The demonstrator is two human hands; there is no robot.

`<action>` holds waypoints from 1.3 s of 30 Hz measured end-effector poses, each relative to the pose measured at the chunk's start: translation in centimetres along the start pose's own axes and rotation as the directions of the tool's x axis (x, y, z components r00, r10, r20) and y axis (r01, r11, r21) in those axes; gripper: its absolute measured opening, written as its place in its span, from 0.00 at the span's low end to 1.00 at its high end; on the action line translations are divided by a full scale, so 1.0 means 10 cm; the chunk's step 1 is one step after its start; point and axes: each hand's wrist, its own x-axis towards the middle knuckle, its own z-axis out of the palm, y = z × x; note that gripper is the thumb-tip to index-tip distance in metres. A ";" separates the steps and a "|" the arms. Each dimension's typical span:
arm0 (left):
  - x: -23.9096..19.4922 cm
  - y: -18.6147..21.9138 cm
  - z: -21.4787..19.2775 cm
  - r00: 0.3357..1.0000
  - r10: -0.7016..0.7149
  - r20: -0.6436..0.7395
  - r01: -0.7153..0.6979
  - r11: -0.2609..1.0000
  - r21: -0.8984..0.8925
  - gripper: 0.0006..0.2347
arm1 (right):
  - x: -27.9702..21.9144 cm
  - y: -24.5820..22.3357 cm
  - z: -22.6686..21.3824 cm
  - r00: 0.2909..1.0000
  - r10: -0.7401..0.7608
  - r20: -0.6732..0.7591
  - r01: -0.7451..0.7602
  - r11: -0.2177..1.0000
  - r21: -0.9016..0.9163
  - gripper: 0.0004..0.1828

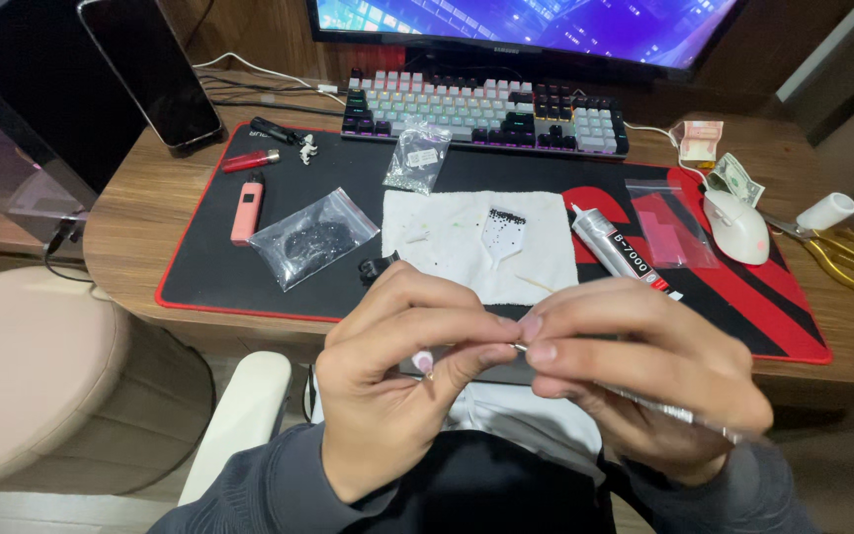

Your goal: The person applies glue to a small black object using a syringe, then opens a drawer to retrieve a small pink item. They apply glue to the pink item and then continue applying glue to the black object.

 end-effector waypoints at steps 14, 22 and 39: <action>0.83 -1.84 -1.39 0.995 0.069 0.074 -0.101 0.639 0.763 0.14 | -1.48 1.97 -2.30 0.398 0.917 -0.036 -0.668 0.263 -0.696 0.29; 0.84 -2.53 -1.77 0.965 -0.221 0.140 -0.107 0.157 0.982 0.33 | -2.78 2.69 -2.91 -0.288 0.956 -0.058 -0.636 -0.236 -0.735 0.38; -1.00 -1.35 -1.53 0.984 0.132 -0.118 0.053 0.418 0.907 0.03 | -2.36 0.63 2.18 -0.168 0.646 0.745 -0.471 -0.716 0.515 0.17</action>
